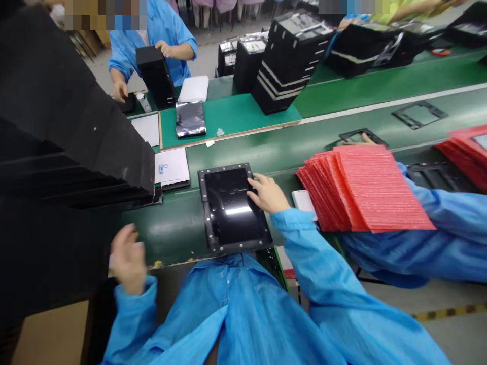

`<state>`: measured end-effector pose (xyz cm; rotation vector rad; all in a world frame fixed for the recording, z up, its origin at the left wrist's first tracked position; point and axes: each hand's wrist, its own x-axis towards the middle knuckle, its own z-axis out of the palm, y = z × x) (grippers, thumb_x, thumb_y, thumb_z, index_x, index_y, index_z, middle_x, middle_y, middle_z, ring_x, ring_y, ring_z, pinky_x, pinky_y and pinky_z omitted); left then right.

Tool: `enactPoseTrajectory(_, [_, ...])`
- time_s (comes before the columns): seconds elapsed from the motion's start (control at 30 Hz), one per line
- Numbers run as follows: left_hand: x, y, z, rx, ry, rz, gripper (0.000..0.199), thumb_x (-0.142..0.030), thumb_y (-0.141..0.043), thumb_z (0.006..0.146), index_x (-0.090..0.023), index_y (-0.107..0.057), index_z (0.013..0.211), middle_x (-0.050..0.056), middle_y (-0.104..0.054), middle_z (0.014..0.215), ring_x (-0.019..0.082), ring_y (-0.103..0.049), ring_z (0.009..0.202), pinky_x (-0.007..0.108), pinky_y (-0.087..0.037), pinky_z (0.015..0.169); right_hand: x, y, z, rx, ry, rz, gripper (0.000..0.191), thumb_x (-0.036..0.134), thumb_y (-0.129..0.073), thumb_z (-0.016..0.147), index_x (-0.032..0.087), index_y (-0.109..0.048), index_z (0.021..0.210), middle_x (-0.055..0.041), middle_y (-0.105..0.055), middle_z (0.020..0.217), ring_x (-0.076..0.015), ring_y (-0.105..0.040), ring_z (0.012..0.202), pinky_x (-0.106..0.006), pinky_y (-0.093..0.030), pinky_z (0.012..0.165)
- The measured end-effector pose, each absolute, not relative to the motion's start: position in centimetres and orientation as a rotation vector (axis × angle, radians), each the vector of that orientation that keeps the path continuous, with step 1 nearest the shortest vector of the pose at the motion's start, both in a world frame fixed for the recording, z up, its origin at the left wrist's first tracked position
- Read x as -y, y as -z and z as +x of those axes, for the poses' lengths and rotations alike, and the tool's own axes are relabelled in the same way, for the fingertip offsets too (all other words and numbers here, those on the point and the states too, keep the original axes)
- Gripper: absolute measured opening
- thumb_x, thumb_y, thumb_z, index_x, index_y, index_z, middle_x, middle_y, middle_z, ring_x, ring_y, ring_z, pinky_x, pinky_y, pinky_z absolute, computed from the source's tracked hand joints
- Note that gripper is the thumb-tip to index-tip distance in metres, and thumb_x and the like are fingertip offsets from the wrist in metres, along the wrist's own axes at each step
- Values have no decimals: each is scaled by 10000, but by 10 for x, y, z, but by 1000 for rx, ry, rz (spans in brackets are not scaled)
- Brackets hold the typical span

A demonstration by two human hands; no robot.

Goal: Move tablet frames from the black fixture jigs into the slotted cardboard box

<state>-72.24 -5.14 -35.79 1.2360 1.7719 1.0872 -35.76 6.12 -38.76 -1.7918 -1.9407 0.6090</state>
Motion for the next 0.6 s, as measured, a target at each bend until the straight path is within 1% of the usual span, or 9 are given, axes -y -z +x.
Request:
enactPoseTrajectory(0.07, [54,380,-667,-1635,-971,1302,660,-522,-636,779,-227,-480,1349,96,-400,1477,288,-314,1397,426,-237,1174,-17,407,-348,1848,-812,-1652,508,461,-557,828,248,-577,1288,-78,-432,1452,-319,-369,1349,-506,-275,1141])
enactPoseTrajectory(0.1, [57,390,-643,-1571,-904,1312,721,-517,-651,761,-221,-440,1383,103,-361,1503,288,-279,1416,420,-213,1183,7,417,-346,1723,-958,-1622,560,499,-532,843,268,-513,1352,-55,-413,1471,-293,-357,1364,-489,-267,1151])
enactPoseTrajectory(0.17, [65,405,-608,-1503,-817,1256,803,-495,-632,779,-219,-309,1462,107,-247,1560,270,-205,1446,410,-171,1194,52,434,-350,1350,-1210,-1609,655,543,-489,865,293,-357,1456,-26,-370,1501,-257,-313,1396,-479,-240,1164])
enactPoseTrajectory(0.23, [76,414,-592,-1531,-821,1152,805,-475,-571,828,-233,-201,1501,84,-165,1588,232,-148,1463,377,-133,1200,83,443,-358,1096,-1356,-1584,692,565,-471,870,320,-276,1487,-7,-326,1524,-239,-261,1420,-473,-203,1176])
enactPoseTrajectory(0.3, [84,415,-590,-1573,-836,1090,778,-458,-533,853,-240,-175,1509,60,-151,1594,206,-130,1466,342,-114,1201,96,444,-365,1016,-1426,-1549,746,575,-502,849,317,-241,1498,-13,-297,1537,-244,-227,1431,-468,-190,1180])
enactPoseTrajectory(0.4, [67,411,-595,-1585,-841,1115,807,-415,-570,819,-221,-195,1507,64,-193,1583,220,-166,1459,346,-132,1199,76,442,-365,1082,-1470,-1480,853,569,-555,809,269,-184,1516,-42,-259,1552,-254,-193,1440,-445,-198,1179])
enactPoseTrajectory(0.5, [-4,407,-595,-1602,-865,1233,809,-330,-628,750,-189,-292,1472,85,-249,1562,244,-179,1455,358,-136,1199,9,442,-357,1193,-1485,-1415,937,559,-595,758,229,-158,1519,-48,-211,1568,-241,-174,1446,-407,-179,1185])
enactPoseTrajectory(0.53, [-36,405,-594,-1636,-873,1276,767,-301,-636,739,-178,-352,1441,91,-265,1555,244,-176,1456,348,-129,1199,-21,442,-355,1224,-1482,-1400,946,556,-608,738,221,-179,1512,-51,-216,1566,-240,-187,1442,-400,-178,1184])
enactPoseTrajectory(0.6, [-95,402,-593,-1692,-847,1294,572,-268,-580,800,-172,-464,1351,95,-347,1514,224,-230,1440,336,-143,1193,-79,441,-355,1237,-1438,-1389,883,558,-599,729,220,-269,1475,-56,-281,1541,-240,-255,1417,-395,-195,1177])
